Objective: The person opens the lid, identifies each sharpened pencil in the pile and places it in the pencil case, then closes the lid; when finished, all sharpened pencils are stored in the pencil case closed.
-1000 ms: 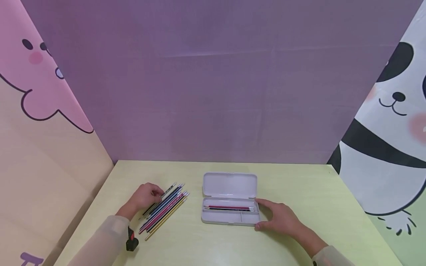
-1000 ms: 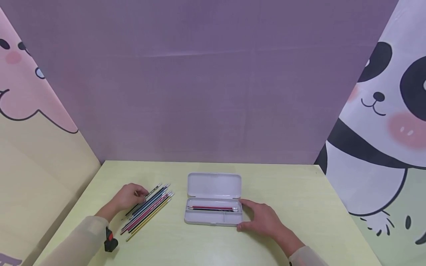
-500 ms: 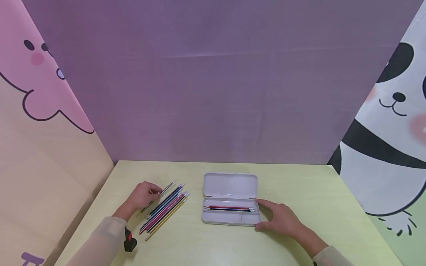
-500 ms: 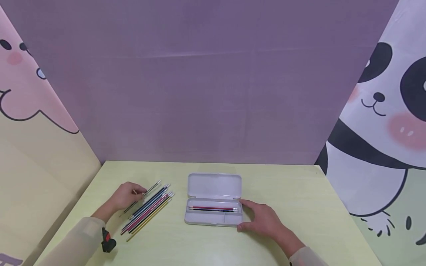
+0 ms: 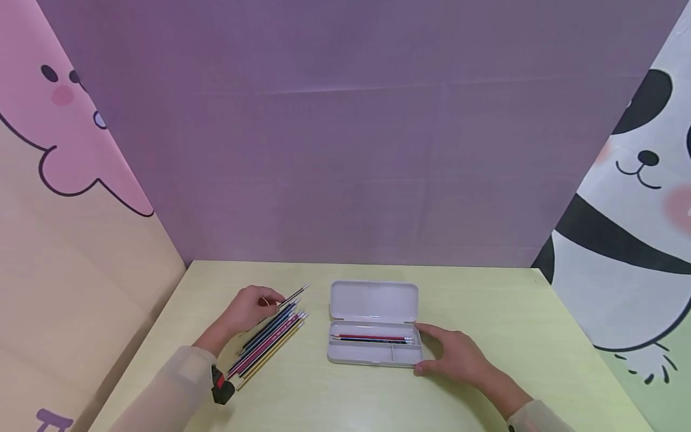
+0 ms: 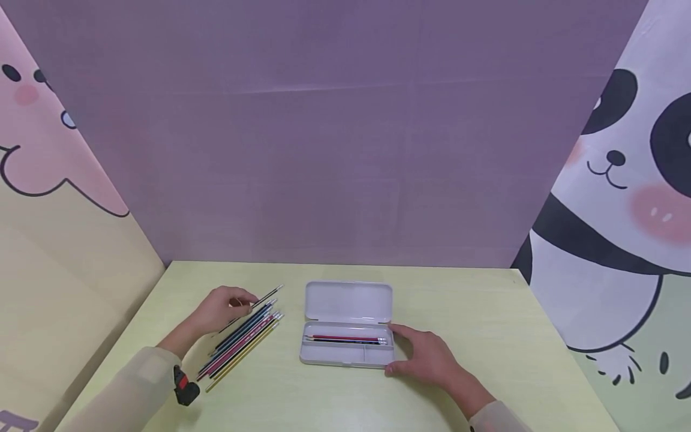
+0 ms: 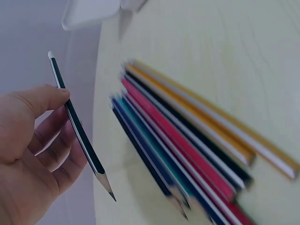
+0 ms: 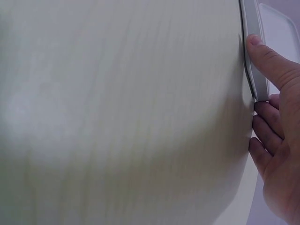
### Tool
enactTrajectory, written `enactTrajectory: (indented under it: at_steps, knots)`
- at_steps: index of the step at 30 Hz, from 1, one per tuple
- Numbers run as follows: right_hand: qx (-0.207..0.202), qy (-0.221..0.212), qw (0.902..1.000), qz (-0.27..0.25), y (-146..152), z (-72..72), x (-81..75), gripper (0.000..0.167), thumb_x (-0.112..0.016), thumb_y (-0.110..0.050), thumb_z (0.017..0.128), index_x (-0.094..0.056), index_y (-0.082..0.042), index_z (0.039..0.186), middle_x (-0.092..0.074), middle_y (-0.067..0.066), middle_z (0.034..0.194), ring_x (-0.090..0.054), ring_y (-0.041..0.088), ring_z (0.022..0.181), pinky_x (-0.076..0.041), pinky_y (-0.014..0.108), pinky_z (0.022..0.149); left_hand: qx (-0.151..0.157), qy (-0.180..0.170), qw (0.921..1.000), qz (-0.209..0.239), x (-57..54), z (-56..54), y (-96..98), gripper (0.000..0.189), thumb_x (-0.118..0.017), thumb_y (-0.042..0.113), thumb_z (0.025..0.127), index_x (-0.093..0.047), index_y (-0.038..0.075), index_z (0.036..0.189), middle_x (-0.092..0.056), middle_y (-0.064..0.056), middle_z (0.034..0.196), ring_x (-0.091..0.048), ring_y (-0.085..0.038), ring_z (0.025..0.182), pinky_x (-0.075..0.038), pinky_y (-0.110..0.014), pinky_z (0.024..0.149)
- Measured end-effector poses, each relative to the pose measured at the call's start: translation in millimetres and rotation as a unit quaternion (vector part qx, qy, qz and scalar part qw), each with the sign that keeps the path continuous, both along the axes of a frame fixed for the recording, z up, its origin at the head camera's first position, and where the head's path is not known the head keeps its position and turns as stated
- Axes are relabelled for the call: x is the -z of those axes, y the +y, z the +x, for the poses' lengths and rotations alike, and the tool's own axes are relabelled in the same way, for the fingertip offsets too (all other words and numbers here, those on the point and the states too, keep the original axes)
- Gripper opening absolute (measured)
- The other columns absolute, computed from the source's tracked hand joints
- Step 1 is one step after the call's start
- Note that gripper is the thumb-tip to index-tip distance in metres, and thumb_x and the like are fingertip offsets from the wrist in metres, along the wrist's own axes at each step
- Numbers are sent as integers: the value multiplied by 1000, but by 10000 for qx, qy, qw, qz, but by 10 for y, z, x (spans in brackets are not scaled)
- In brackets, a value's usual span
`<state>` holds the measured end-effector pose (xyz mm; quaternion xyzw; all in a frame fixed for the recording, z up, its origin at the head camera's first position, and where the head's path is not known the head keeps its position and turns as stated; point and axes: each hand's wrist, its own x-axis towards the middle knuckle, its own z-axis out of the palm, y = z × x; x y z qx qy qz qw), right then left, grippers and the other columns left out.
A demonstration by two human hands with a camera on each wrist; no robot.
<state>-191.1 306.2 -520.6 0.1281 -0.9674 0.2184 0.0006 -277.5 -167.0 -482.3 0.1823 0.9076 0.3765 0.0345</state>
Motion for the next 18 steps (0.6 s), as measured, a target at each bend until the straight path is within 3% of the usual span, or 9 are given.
enactTrajectory:
  at_steps: [8,18]
  knots:
    - [0,20,10000,-43,5,4,13,94,-91,-60,63,-60,-22,144,-72,7,127,-66,31,115,-52,54,96,305,-28,9995,83,-117,9,403,18,-71,11,96,-78,14,112,-69,3,95,-59,-15,85,-53,-27,72]
    - [-7,58,10000,-48,-6,15,-14,93,-91,-59,64,-60,-20,143,-71,8,128,-66,29,114,-52,53,96,788,-100,9959,438,-192,-92,1007,18,-72,11,96,-79,16,112,-72,3,97,-60,-15,89,-53,-29,75]
